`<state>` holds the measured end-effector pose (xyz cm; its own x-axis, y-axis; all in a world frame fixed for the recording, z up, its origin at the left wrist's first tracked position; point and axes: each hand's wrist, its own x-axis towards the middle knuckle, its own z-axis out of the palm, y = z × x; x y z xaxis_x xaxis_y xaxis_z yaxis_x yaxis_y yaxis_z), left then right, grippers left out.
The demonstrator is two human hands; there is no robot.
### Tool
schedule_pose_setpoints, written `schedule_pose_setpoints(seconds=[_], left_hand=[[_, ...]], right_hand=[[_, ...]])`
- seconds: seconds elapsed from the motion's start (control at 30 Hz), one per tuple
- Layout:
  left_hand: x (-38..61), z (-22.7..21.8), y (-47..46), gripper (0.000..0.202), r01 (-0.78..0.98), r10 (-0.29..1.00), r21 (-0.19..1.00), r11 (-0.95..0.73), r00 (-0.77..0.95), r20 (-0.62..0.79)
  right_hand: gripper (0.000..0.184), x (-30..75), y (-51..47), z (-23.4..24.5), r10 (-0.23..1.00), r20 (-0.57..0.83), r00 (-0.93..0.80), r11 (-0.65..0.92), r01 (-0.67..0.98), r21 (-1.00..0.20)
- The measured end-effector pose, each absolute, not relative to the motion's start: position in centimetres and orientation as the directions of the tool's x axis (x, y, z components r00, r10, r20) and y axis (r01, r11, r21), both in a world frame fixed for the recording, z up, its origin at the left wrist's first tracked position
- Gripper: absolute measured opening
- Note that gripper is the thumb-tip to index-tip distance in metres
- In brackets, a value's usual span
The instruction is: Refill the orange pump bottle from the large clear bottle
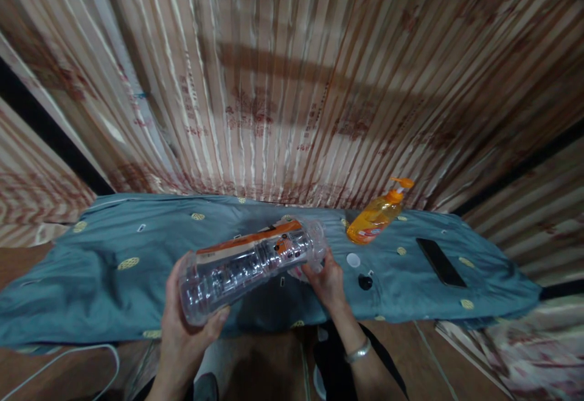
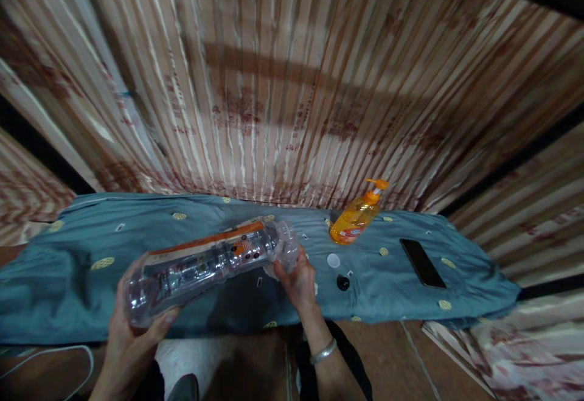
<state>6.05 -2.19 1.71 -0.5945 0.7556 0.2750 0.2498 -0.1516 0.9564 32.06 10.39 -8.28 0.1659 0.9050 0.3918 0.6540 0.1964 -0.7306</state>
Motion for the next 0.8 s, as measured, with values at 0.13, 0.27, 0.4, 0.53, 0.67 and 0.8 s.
schedule_pose_setpoints(seconds=[0.13,0.27,0.4,0.53,0.67,0.8], left_hand=[[5.96,1.46,-2.21,0.118,0.251,0.757,0.955,-0.157,-0.590,0.280],[5.96,1.32,-2.28,0.118,0.254,0.760,0.954,-0.161,-0.585,0.284],[6.00,1.33,-2.26,0.114,0.271,0.753,0.947,-0.174,-0.583,0.305],[6.09,1.51,-2.21,0.113,0.287,0.745,0.939,-0.187,-0.581,0.326],[6.19,1.70,-2.22,0.117,0.269,0.751,0.949,-0.167,-0.589,0.299],[6.15,1.65,-2.23,0.118,0.243,0.755,0.956,-0.162,-0.593,0.279]], right_hand=[[0.054,32.16,10.39,-8.55,0.901,0.405,0.154,0.218,0.647,-0.731],[0.053,32.24,10.36,-8.61,0.906,0.396,0.151,0.214,0.643,-0.735],[0.049,32.31,10.34,-8.43,0.909,0.391,0.144,0.214,0.644,-0.735],[0.052,32.45,10.33,-8.32,0.916,0.372,0.148,0.190,0.659,-0.728],[0.054,32.50,10.29,-8.28,0.917,0.369,0.151,0.184,0.661,-0.728],[0.053,32.40,10.28,-8.24,0.913,0.379,0.152,0.198,0.648,-0.735]])
